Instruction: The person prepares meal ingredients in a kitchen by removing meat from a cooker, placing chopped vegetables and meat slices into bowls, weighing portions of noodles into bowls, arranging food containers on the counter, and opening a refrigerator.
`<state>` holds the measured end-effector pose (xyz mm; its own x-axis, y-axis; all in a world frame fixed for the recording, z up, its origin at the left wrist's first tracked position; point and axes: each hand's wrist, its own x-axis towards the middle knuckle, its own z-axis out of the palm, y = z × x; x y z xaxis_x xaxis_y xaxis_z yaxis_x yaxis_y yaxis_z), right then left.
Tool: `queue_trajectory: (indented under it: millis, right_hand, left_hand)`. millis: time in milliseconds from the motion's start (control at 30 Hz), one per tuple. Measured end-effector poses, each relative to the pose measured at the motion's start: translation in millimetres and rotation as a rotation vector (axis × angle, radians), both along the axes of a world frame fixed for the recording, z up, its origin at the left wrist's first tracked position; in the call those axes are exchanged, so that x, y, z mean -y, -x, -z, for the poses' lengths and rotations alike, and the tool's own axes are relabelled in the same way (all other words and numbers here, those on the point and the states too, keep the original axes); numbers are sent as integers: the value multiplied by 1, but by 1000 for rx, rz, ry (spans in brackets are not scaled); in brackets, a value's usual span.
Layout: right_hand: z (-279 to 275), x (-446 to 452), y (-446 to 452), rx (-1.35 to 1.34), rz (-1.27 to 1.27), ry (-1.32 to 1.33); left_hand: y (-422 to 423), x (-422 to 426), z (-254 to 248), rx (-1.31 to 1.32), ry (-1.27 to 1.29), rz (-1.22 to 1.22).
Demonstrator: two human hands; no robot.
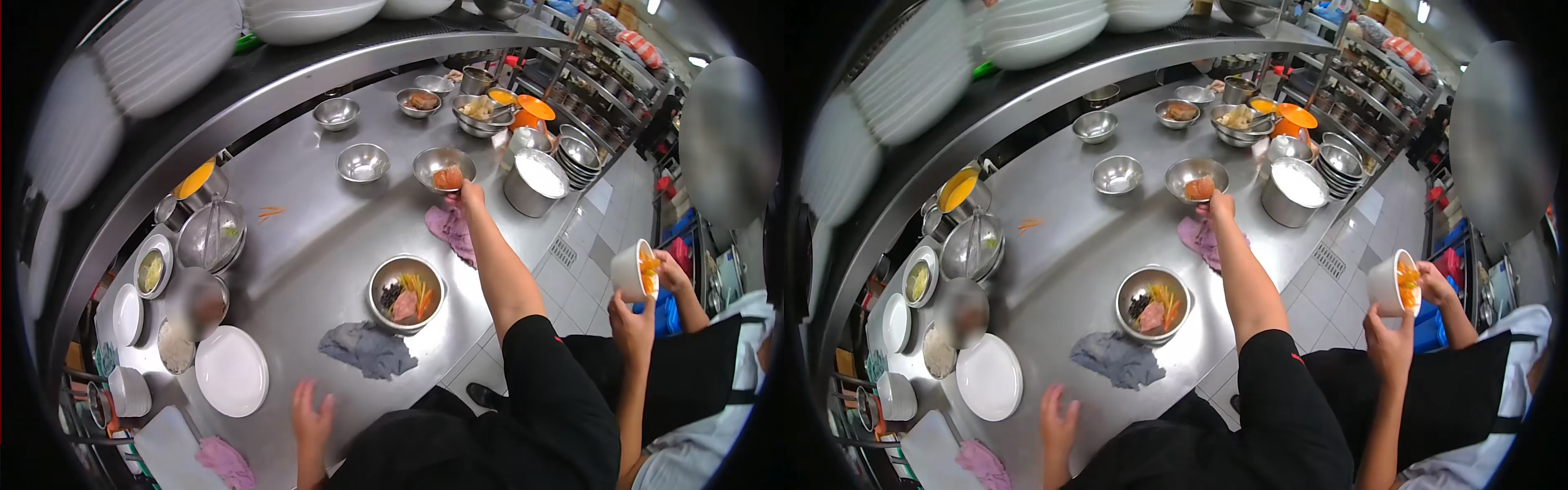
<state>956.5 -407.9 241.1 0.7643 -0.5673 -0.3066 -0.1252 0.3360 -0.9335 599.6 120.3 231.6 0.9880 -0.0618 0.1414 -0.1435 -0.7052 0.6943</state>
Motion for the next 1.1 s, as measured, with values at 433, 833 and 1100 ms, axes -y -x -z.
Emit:
queue_trajectory:
  millis: [433, 833, 1100]
  right_hand:
    - [11, 16, -20, 168, -250, 49]
    - [-19, 73, 235, 69, -425, 264]
    - [-117, 314, 167, -97, -22, 1000]
  left_hand:
    - [-77, 152, 35, 56, -397, -92]
    - [-111, 90, 59, 123, -428, -373]
    - [-76, 73, 7, -159, -331, -348]
